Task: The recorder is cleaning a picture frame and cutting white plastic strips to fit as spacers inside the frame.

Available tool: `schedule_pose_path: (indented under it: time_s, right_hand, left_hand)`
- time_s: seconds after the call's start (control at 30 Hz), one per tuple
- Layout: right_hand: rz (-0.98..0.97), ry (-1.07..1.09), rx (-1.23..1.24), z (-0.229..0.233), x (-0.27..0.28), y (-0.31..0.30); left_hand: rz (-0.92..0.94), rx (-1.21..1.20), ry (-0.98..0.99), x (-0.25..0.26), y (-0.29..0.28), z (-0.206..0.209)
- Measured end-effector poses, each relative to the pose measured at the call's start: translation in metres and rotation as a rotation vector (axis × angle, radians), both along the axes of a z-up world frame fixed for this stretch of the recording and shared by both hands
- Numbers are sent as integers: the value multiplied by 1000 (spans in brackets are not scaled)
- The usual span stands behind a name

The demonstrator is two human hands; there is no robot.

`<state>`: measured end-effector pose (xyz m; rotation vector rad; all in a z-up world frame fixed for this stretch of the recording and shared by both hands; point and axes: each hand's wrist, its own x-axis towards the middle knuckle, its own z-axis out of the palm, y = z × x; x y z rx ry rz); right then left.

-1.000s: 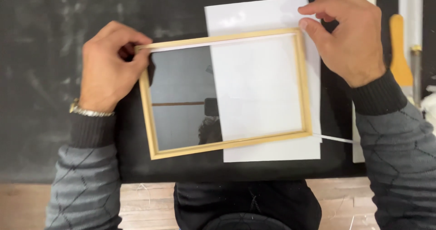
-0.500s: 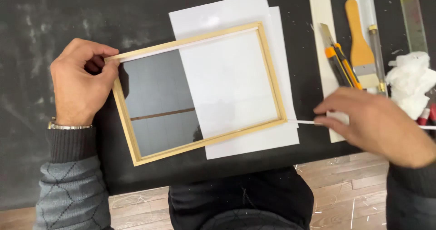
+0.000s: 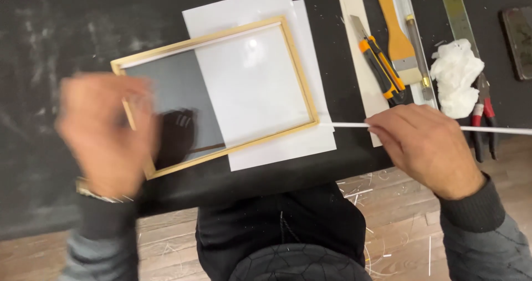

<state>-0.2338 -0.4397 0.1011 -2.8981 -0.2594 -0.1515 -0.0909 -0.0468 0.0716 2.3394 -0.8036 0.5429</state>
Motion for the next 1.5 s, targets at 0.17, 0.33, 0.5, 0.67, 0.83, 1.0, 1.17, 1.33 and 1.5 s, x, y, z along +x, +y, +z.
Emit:
schedule_pose_path:
  time_s: [0.17, 0.33, 0.5, 0.67, 0.83, 1.0, 1.17, 1.33, 1.5]
  right_hand:
    - [149, -30, 122, 14, 17, 41]
    - [278, -40, 250, 13, 31, 68]
    - [321, -21, 228, -6, 40, 55]
    - [207, 81, 203, -12, 48, 34]
    - [165, 112, 143, -16, 56, 33]
    - [79, 201, -7, -25, 57, 31]
    - [113, 223, -22, -33, 55, 30]
    - [133, 219, -19, -39, 53, 35]
    - [147, 177, 57, -39, 49, 29]
  left_hand:
    - [-262, 36, 48, -60, -71, 23]
    - [-309, 94, 28, -73, -72, 15]
    - [-177, 105, 55, -71, -35, 10]
    - [14, 105, 112, -75, 5, -2]
    - [160, 128, 158, -84, 33, -13]
    - [280, 41, 228, -91, 47, -29]
    - [208, 27, 269, -90, 42, -28]
    - [159, 28, 298, -88, 41, -34]
    - [143, 43, 291, -87, 38, -33]
